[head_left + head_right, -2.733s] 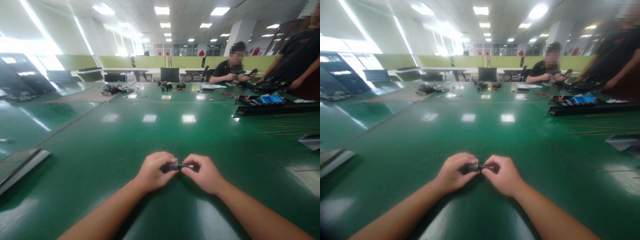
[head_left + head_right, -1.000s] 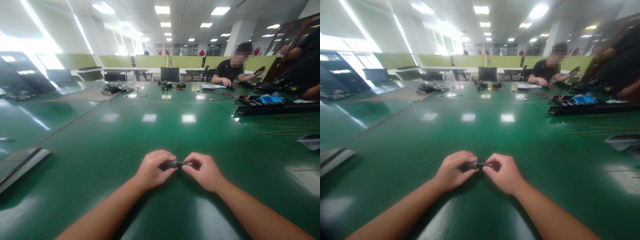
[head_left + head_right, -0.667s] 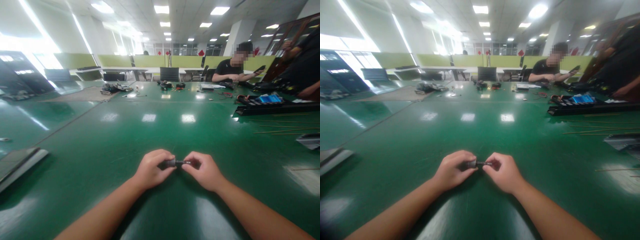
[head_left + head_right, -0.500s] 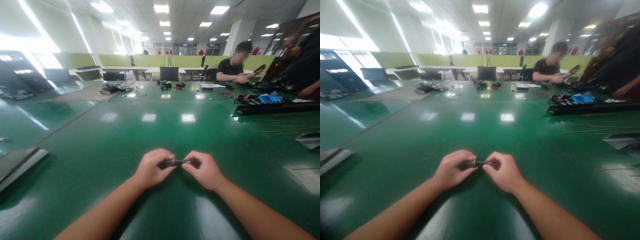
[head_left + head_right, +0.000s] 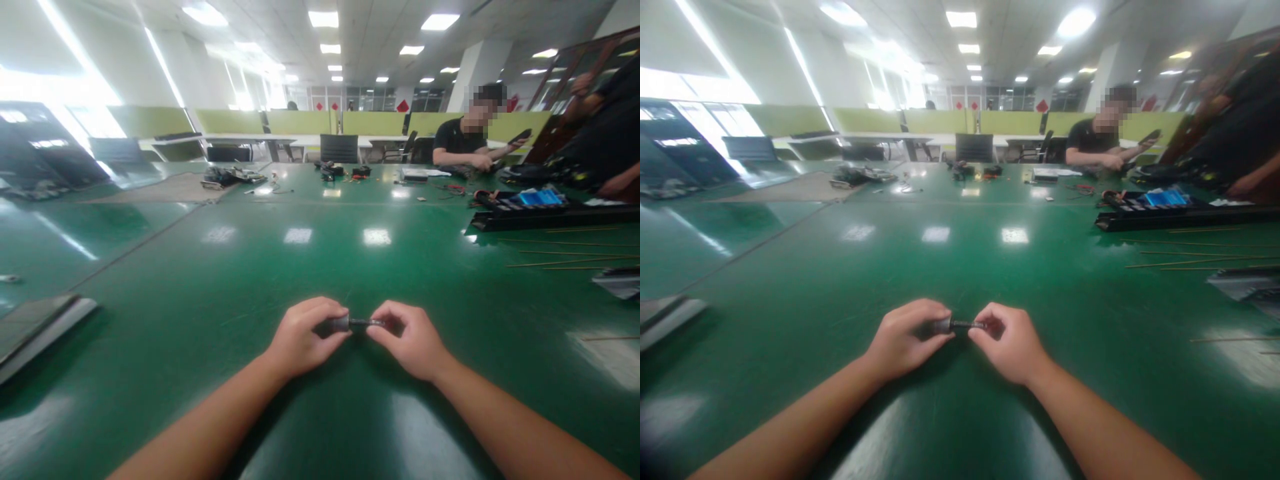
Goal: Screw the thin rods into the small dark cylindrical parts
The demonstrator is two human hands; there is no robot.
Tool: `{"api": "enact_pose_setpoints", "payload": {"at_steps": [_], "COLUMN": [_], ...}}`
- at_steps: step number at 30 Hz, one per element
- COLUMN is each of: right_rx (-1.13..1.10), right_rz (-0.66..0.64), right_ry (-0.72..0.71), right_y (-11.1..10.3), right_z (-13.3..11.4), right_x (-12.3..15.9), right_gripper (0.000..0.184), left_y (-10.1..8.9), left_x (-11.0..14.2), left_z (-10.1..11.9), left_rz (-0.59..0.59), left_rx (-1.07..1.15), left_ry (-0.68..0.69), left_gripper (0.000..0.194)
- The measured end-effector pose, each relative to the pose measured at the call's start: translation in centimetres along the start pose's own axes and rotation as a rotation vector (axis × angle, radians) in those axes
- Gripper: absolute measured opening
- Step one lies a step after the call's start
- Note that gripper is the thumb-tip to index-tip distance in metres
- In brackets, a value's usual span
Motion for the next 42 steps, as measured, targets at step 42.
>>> {"api": "enact_pose_setpoints", "payload": {"at_steps": [42], "right_rx": [-0.013], "right_rz": [0.028], "right_ry": [-0.005], "right_y": [-0.65], "right_z": [0.23], "right_x": [-0.01], "right_gripper": [0.009], "left_y": [-0.55], "left_x": [0.08], "left_z": [-0.47], "left_rz": [0.025], "left_rx": [-0.015], "left_ry": [0.006], "left_gripper": [0.021]}}
Point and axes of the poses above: each hand's wrist, its own x-axis away from the middle knuckle, its own y-axis out of the palm, z = x × y, the point moved 8 cm from there along -x, towards the middle knuckle, and after that the axes turned 12 degrees about -z, right-handed, at the moved point
